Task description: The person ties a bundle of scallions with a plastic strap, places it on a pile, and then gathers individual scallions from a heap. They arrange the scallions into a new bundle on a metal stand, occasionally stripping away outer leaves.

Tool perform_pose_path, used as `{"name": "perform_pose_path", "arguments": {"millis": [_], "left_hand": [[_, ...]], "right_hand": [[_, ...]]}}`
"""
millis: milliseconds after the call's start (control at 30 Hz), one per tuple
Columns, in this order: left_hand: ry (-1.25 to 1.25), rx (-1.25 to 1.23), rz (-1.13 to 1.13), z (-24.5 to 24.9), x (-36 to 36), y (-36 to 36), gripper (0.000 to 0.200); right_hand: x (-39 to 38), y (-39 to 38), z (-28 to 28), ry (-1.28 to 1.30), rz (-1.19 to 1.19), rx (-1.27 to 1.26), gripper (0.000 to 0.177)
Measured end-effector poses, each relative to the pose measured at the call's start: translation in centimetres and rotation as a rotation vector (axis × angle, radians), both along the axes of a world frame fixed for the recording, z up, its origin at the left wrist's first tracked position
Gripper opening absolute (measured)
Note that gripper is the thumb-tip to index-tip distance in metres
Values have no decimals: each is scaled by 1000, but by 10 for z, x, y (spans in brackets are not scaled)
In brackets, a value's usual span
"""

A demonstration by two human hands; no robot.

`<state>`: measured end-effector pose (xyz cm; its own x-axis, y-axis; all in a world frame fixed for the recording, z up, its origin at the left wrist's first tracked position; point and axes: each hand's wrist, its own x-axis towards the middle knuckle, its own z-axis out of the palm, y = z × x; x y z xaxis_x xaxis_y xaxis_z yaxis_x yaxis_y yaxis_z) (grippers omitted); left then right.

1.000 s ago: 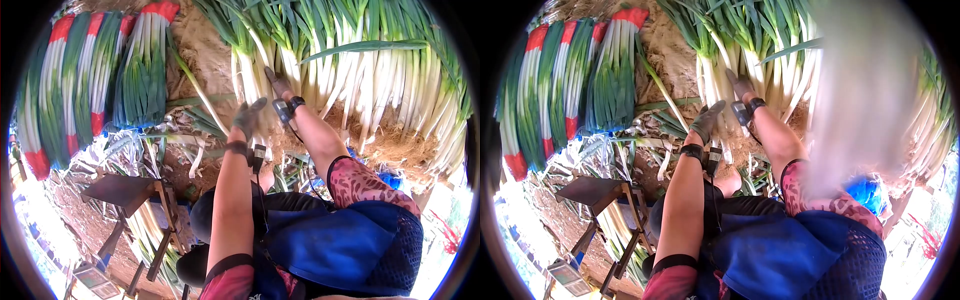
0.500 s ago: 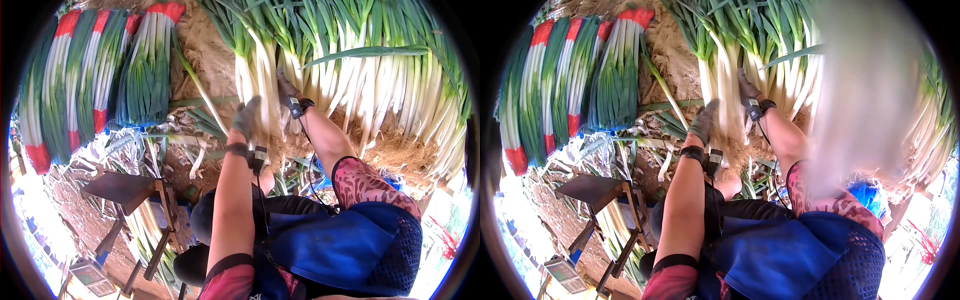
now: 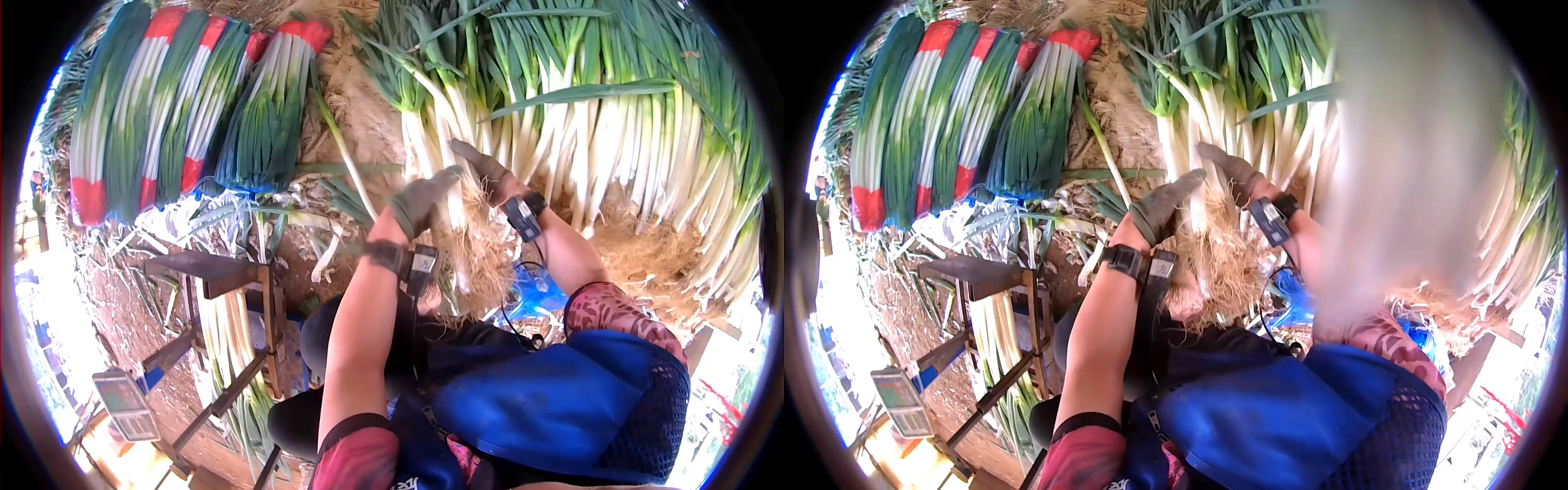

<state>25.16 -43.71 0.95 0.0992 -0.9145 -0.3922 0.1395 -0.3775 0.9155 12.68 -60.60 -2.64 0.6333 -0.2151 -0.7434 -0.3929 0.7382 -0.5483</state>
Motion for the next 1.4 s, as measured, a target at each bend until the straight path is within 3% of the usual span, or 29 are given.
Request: {"name": "perform_pose_path", "arguments": {"millis": [67,100,167,200,333,367,467,500,567,600,633,667,700,767,800,833,867,933,1000,1100,1133,1233,1300,1400], "left_hand": [[326,201,122,37,-25,14,70],[426,372,183,54,-32,17,40],[366,361,305,52,-50,27,45],[352,392,377,85,-58,33,46],[605,54,381,38,-64,52,47],[748,-227,189,4,-62,60,42],[1059,-19,303,27,-70,69,39],[811,10,289,33,-73,71,48],[435,97,280,64,-85,73,62],[307,161,294,86,-91,75,68],[207,200,200,62,-91,71,70],[94,205,116,57,-87,75,64],[-19,207,34,61,-82,80,58],[-75,187,60,69,-76,91,44],[-157,167,51,97,-74,100,41],[-760,95,-225,124,-68,105,44],[-815,127,-261,145,-64,110,43],[-809,196,-208,185,-60,127,41],[-484,262,116,236,-58,154,38],[-310,272,413,297,-66,208,35],[-293,274,475,310,-71,226,34],[-946,-165,401,333,-80,300,35],[-964,-366,426,343,-91,352,40],[-530,-265,820,392,-145,412,52]], "right_hand": [[-23,23,60,-17,123,-108,85],[-36,28,69,-5,157,-197,84],[-58,37,80,13,227,-381,84],[-66,41,85,47,225,-342,84],[-88,74,88,90,265,-224,90],[-91,84,86,76,289,-216,93],[-87,95,95,26,372,-278,91],[-85,91,87,13,374,-281,91],[-77,94,141,-5,467,-298,88],[-74,85,92,-18,357,-186,83],[-70,76,44,-30,245,-76,78],[-65,92,45,-185,91,-84,74],[-54,98,51,-231,104,250,68],[-46,111,67,-280,102,318,64],[-43,121,77,-301,103,359,62],[-51,130,83,-691,204,223,75],[-59,138,89,-1083,227,124,92],[-45,162,128,-1238,219,-15,99],[-10,176,176,-541,255,148,85],[13,222,223,-561,262,-75,74],[3,241,258,-780,424,461,59],[34,300,275,-886,315,288,58],[32,342,310,-1013,459,428,58],[39,408,346,-1144,788,703,58]]}}
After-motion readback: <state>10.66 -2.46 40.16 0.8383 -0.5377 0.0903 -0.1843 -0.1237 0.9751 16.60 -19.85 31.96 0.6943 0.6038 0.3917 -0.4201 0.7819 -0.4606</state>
